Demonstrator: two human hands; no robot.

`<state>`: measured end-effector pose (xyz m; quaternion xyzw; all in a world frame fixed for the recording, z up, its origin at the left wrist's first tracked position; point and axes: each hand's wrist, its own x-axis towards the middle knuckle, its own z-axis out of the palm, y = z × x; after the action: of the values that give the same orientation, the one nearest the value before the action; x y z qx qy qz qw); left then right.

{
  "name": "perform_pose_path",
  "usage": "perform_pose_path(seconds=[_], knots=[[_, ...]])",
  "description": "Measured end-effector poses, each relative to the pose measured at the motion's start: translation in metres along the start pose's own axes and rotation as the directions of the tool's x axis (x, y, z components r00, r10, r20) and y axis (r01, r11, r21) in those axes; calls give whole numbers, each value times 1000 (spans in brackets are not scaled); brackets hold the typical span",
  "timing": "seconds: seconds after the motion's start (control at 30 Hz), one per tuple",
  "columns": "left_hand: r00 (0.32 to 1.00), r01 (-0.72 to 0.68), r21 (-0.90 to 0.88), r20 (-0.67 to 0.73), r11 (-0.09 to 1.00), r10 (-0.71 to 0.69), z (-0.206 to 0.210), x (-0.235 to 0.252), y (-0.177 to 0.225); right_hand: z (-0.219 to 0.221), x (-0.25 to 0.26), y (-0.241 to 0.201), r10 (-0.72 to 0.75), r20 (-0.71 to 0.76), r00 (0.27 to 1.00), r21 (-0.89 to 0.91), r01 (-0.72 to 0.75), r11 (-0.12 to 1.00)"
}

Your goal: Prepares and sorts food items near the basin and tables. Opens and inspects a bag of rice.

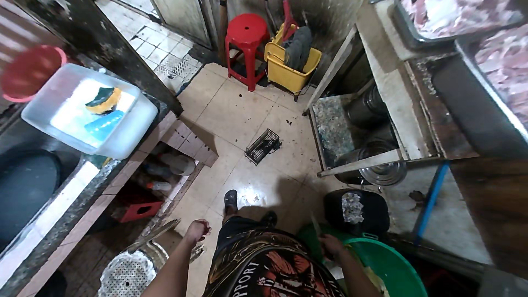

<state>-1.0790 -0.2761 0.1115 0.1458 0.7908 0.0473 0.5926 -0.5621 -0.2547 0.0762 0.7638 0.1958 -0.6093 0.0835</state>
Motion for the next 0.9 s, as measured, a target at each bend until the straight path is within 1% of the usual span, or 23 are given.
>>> perform_pose_path(seconds=[0.17,0.37,0.63,0.9], knots=[[1000,-5,12,3,1000,5,1,0,0,-2,3,1,-14,-8,1000,-21,14,1000],[1000,1,15,-1,1000,-1,2,2,0,-3,0,1,-10,-8,1000,21,10,1000],[1000,7,14,8,1000,-8,4,1,-1,-2,7,9,0,-7,1000,16,0,1000],[1000,-2,29,10,1000,1,4,3,0,1,-5,11,9,-26,1000,40,-8,999]])
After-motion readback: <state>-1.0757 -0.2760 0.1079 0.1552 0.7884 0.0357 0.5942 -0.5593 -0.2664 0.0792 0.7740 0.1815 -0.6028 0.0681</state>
